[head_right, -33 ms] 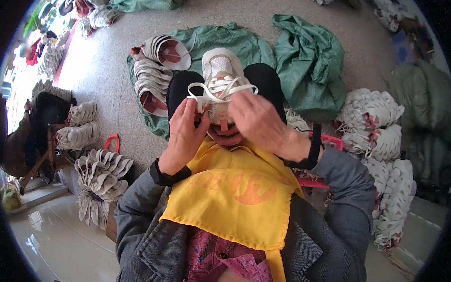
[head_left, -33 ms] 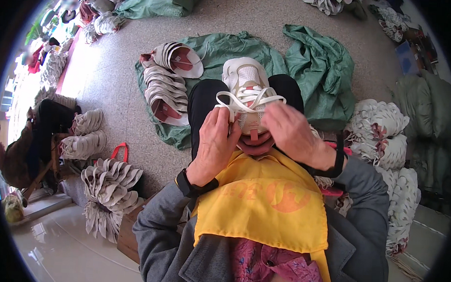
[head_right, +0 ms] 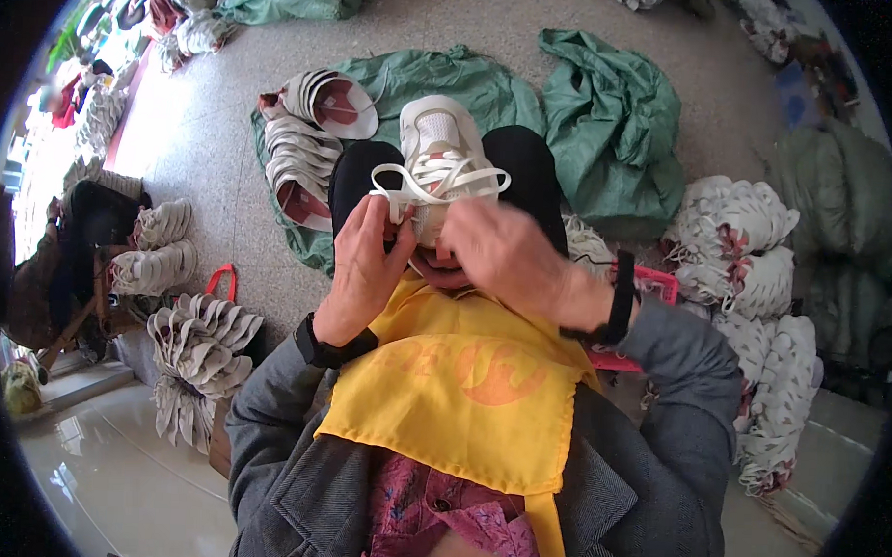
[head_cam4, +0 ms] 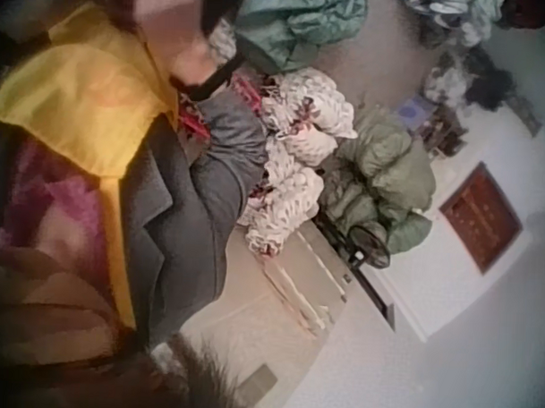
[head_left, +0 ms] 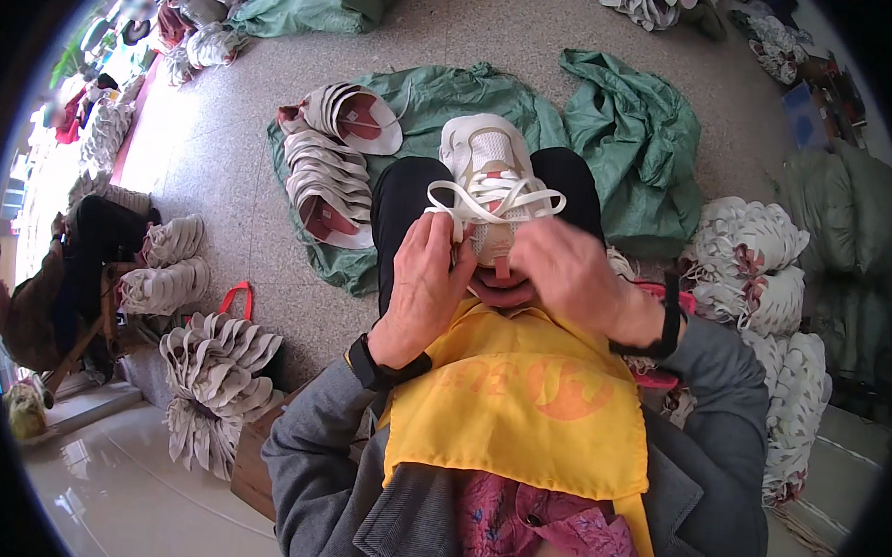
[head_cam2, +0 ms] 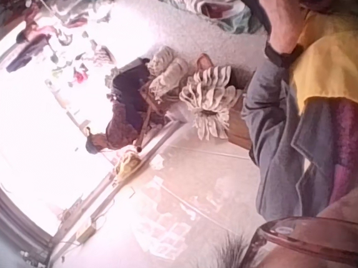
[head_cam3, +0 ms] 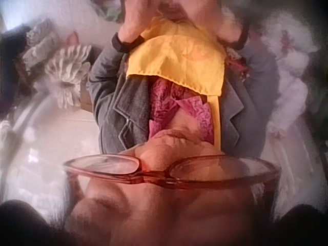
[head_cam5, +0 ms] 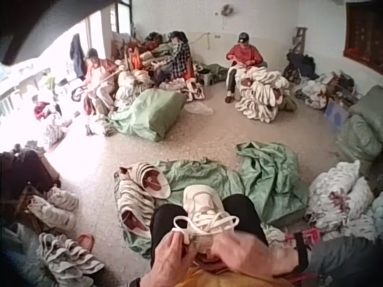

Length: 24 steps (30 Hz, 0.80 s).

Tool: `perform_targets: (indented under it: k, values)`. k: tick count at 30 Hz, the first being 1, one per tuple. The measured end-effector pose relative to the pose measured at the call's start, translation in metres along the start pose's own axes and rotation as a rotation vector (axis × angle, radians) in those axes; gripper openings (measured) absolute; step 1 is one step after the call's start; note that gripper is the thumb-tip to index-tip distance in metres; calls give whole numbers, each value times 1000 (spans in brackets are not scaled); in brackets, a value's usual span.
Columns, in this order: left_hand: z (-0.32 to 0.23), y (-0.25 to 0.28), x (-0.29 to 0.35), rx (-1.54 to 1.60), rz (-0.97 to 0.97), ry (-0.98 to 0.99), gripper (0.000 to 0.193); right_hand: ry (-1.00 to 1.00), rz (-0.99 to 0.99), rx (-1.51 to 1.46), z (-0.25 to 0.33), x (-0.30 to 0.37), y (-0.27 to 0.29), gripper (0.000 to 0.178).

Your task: Manually assemble shoe components by inserting and tying laces through eyelets of a sneaker.

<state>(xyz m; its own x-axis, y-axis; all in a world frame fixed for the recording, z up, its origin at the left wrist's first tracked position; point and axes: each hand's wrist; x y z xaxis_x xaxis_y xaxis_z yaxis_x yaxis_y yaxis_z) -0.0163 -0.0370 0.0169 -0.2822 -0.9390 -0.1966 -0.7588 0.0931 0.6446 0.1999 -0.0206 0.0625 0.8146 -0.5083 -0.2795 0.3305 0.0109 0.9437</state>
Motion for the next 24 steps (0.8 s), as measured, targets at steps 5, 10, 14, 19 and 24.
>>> perform_targets:
  k: [5, 10, 14, 19, 24]
  values:
    - [0, 0, 1, -28, -53, -31, 18, 55, -23, -229, 22, 4, -10, 13]
    - [4, 1, 2, -43, -70, -74, 16, -163, -61, -305, 13, -15, -18, 14]
    - [3, 3, 2, -20, -77, -71, 15, -260, -39, -221, 6, -32, -34, 12]
    - [9, -2, 2, 36, -77, -26, 15, -182, -33, -178, 0, -38, -42, 12]
    - [2, 3, 2, 156, -24, 57, 16, -95, -29, -188, 7, -19, -10, 13]
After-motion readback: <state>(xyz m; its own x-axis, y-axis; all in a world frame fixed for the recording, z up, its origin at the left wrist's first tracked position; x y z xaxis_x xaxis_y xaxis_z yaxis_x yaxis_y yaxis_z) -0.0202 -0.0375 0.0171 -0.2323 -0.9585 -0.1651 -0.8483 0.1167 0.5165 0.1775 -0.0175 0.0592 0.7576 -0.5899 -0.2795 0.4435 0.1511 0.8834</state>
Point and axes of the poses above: each hand's wrist, its own x-axis away from the middle knuckle, its own y-axis out of the back of the hand, z = x × y, and after that the axes turned 9 degrees about z, right-handed
